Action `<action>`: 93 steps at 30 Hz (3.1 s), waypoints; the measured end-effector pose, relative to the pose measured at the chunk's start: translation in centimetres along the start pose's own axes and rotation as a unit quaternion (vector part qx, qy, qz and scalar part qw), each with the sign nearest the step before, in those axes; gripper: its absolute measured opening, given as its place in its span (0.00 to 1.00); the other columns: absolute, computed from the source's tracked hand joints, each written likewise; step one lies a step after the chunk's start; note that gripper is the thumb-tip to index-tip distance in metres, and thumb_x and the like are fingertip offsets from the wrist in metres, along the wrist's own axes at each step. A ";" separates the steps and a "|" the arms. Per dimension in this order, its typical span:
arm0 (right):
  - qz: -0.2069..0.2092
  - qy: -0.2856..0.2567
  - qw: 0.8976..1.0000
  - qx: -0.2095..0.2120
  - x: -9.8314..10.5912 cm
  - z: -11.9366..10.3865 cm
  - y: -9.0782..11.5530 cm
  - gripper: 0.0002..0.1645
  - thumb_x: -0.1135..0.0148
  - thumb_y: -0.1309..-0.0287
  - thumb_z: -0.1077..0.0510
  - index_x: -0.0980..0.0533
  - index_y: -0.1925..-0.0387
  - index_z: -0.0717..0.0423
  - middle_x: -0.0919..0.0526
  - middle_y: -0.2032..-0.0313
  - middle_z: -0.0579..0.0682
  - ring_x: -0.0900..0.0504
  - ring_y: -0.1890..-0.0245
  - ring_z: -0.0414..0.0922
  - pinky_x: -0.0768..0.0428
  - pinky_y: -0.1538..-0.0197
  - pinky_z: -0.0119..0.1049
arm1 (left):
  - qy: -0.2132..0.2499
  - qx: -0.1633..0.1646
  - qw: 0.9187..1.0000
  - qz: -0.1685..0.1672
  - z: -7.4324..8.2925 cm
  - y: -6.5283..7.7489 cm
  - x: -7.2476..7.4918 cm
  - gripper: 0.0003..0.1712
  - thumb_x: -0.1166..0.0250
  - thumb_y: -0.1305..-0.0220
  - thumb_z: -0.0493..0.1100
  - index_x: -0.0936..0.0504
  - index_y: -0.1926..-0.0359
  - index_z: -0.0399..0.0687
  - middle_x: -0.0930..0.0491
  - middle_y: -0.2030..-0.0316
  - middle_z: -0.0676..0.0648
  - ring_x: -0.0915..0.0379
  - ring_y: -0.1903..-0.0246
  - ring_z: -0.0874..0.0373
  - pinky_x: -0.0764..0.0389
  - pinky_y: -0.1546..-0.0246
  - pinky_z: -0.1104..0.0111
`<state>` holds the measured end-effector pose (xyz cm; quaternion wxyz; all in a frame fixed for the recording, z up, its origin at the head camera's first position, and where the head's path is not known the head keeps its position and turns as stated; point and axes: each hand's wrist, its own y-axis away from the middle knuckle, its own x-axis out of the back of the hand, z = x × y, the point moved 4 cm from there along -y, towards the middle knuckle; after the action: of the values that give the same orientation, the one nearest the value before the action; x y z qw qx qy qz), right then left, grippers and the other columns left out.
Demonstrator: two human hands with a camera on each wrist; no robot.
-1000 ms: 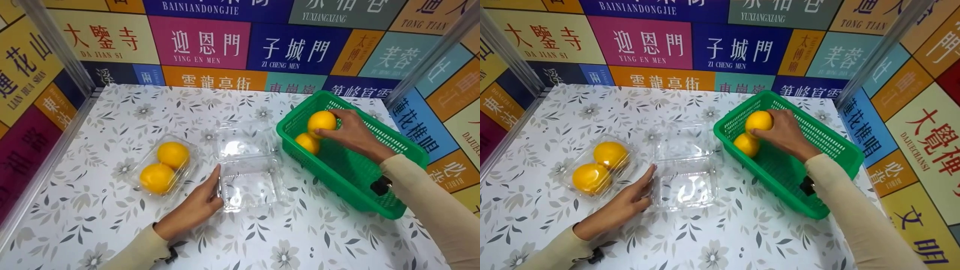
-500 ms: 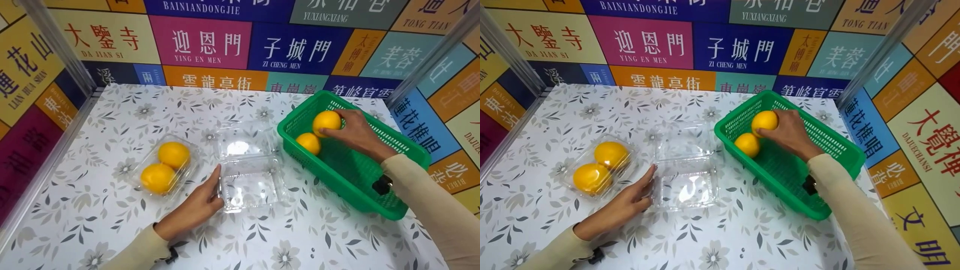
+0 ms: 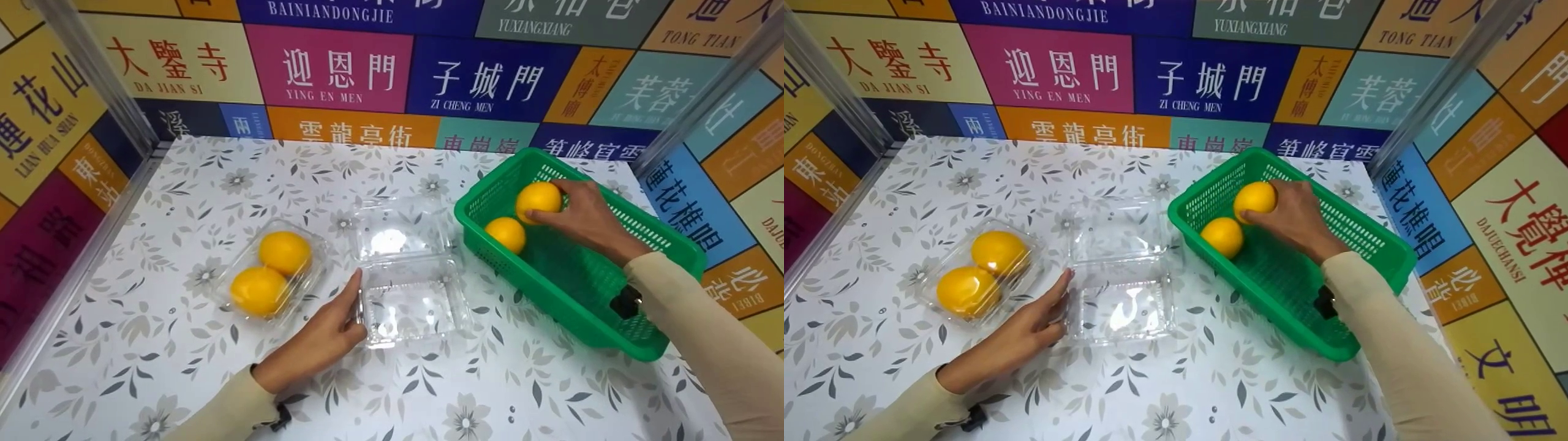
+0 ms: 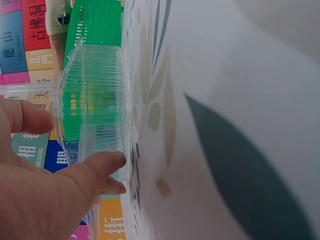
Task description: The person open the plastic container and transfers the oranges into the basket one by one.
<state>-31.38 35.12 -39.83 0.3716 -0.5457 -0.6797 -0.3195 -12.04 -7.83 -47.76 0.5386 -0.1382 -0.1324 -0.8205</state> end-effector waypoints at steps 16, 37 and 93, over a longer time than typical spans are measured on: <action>-0.008 0.035 0.999 0.040 -1.3 1.3 -0.5 0.43 0.24 0.33 0.34 0.22 0.37 0.65 0.16 0.48 0.63 0.22 0.51 0.59 0.20 0.50 0.54 | -0.005 -0.009 1.000 0.002 0.0 -0.1 -0.1 0.56 0.40 0.28 0.34 0.64 0.11 0.44 0.58 0.12 0.42 0.56 0.14 0.49 0.49 0.16 0.51; -0.014 0.044 0.998 0.036 -2.1 2.1 -0.9 0.39 0.28 0.29 0.36 0.23 0.39 0.67 0.16 0.50 0.64 0.22 0.53 0.59 0.21 0.51 0.55 | 0.000 -0.018 1.000 0.000 0.0 -0.2 0.0 0.56 0.40 0.28 0.33 0.64 0.11 0.42 0.58 0.12 0.39 0.53 0.15 0.47 0.47 0.17 0.51; 0.081 -0.066 0.993 0.056 0.4 -6.7 3.5 0.41 0.37 0.19 0.41 0.33 0.20 0.62 0.28 0.24 0.66 0.34 0.22 0.67 0.39 0.20 0.71 | -0.008 -0.015 1.000 0.000 0.0 -0.4 0.0 0.56 0.39 0.28 0.35 0.64 0.11 0.42 0.58 0.12 0.41 0.55 0.14 0.47 0.50 0.15 0.50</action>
<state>-26.96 30.40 -35.92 0.3805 -0.5968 -0.6735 -0.2131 -12.39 -7.69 -47.76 0.5353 -0.1533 -0.1244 -0.8213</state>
